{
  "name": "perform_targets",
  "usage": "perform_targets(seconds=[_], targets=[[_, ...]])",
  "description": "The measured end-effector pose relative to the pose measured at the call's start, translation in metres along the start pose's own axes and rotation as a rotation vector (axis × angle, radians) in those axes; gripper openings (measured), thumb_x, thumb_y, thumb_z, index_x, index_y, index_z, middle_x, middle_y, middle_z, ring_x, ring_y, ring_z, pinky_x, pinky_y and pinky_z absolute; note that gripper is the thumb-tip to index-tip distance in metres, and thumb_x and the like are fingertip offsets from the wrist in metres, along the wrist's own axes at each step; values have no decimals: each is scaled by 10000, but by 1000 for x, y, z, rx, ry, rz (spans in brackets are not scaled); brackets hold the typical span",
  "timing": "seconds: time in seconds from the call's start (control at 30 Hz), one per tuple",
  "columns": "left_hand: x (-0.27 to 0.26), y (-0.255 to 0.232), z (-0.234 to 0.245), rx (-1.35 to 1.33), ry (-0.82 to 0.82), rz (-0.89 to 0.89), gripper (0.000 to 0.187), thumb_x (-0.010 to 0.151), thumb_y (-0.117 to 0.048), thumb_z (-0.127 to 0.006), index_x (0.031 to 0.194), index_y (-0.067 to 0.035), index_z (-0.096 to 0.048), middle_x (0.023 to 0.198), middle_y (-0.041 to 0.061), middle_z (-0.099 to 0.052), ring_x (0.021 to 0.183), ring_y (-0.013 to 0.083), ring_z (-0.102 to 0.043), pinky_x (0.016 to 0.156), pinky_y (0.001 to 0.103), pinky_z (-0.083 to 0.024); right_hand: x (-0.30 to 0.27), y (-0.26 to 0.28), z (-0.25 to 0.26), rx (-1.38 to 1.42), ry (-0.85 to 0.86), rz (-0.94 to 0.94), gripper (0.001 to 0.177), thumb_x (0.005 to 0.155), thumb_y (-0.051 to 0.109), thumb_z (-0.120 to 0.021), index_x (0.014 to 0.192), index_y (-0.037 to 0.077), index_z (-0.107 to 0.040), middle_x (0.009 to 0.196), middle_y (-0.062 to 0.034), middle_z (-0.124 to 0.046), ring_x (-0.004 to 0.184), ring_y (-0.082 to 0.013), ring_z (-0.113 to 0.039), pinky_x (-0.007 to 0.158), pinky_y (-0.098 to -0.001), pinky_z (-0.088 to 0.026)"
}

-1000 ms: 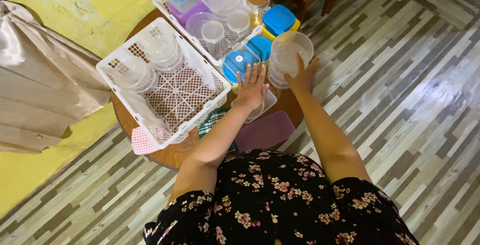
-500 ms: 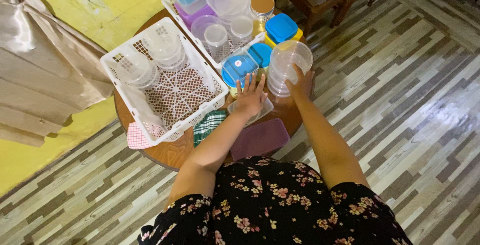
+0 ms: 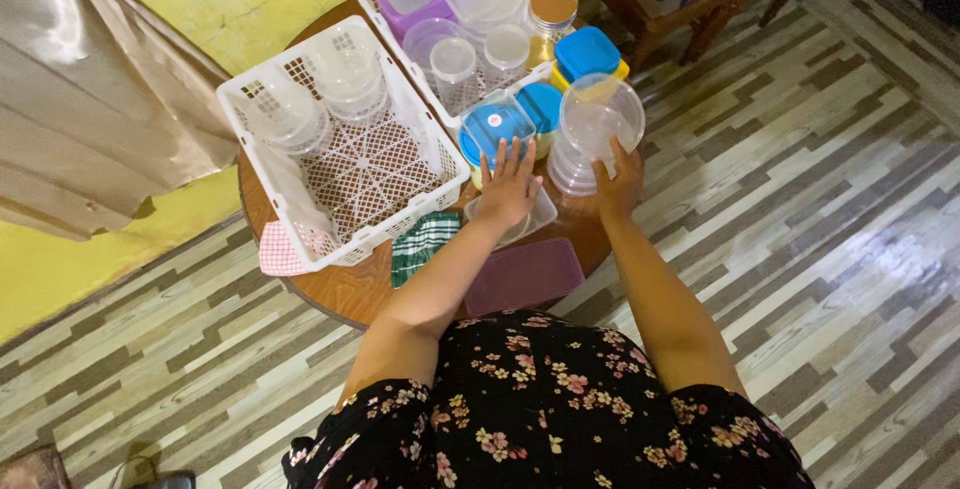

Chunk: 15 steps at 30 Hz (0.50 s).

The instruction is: The person organizes plastic containers and lids on a table by moving them between a white basket and a clear tray.

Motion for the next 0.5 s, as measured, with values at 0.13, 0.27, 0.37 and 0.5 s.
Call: perform_targets(seconds=[0.13,0.27,0.37,0.5], targets=[[0,18,27,-45,-76,52,723,1047,-369,-465,1651,-155,-130,1709,166,-166,1587,389,-89,1213,676,-39,15,57,-4,74,0,121,563,879,147,-808,1415,84,-646,1410,-217,-583,1327,-412,-529,1131,-477,-418],[-7,43,55,-89,-174,84,762,1024,-294,-527,1654,-143,-124,1712,136,-174,1580,386,-102,1221,681,-54,26,109,-32,138,81,96,573,857,102,-827,1404,92,-658,1399,-207,-585,1280,-392,-576,1087,-452,-462],[-20,73,72,-50,-208,166,868,930,-203,-605,1649,-124,-125,1712,88,-198,1582,366,-121,1217,702,-38,24,152,-65,284,141,174,598,846,59,-812,1421,118,-656,1446,-210,-564,1226,-347,-636,1044,-402,-520],[-42,121,94,-18,-267,249,852,903,-176,-639,1619,-101,-183,1696,85,-212,1574,378,-130,1207,724,-27,20,189,-118,323,227,257,612,845,57,-857,1415,128,-644,1485,-240,-532,1242,-364,-631,1046,-409,-509]])
Point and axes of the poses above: each hand's wrist, its own x-axis towards the middle knuckle, its own z-axis out of the back of the hand, y = z × x, the point moved 9 cm from there along x, towards the middle knuckle
